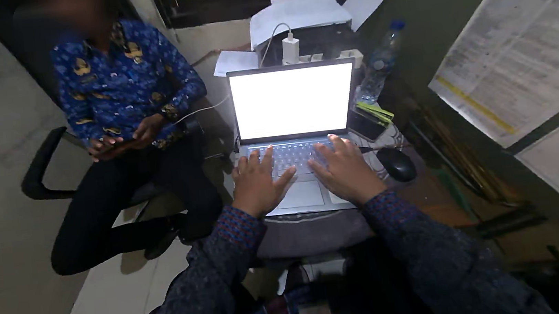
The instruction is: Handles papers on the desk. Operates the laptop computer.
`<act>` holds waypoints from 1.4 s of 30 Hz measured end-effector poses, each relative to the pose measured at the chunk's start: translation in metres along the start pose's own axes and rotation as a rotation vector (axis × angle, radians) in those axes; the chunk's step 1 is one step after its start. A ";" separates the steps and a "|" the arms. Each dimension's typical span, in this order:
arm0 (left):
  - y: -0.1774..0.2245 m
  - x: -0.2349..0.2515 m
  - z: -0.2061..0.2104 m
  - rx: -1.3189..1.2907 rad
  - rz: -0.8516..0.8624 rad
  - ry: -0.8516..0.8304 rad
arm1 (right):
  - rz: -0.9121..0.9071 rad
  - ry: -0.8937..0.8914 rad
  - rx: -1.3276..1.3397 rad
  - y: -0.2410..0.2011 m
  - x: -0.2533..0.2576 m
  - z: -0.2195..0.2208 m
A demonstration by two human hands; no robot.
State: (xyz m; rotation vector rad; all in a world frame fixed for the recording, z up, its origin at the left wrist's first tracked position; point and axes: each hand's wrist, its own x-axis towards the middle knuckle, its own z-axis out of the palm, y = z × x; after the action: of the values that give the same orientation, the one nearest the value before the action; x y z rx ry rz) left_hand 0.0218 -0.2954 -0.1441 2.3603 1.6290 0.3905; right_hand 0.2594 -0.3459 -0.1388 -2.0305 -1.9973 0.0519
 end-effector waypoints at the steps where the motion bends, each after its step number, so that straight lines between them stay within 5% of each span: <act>1: -0.001 -0.001 0.000 0.002 0.002 0.013 | 0.004 -0.013 -0.010 -0.001 0.005 0.002; 18: -0.002 -0.009 0.002 -0.025 0.007 0.109 | 0.004 0.159 0.053 0.016 -0.043 0.015; 29: 0.005 -0.054 0.013 0.076 0.099 0.159 | 0.036 0.189 0.100 0.017 -0.047 0.016; 42: 0.001 -0.054 0.021 0.114 0.120 0.199 | 0.061 0.033 0.120 0.015 -0.039 0.000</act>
State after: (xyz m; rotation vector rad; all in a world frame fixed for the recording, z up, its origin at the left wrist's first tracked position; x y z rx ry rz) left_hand 0.0121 -0.3477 -0.1679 2.5852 1.6378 0.5881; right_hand 0.2722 -0.3848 -0.1488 -2.0032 -1.8655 0.1460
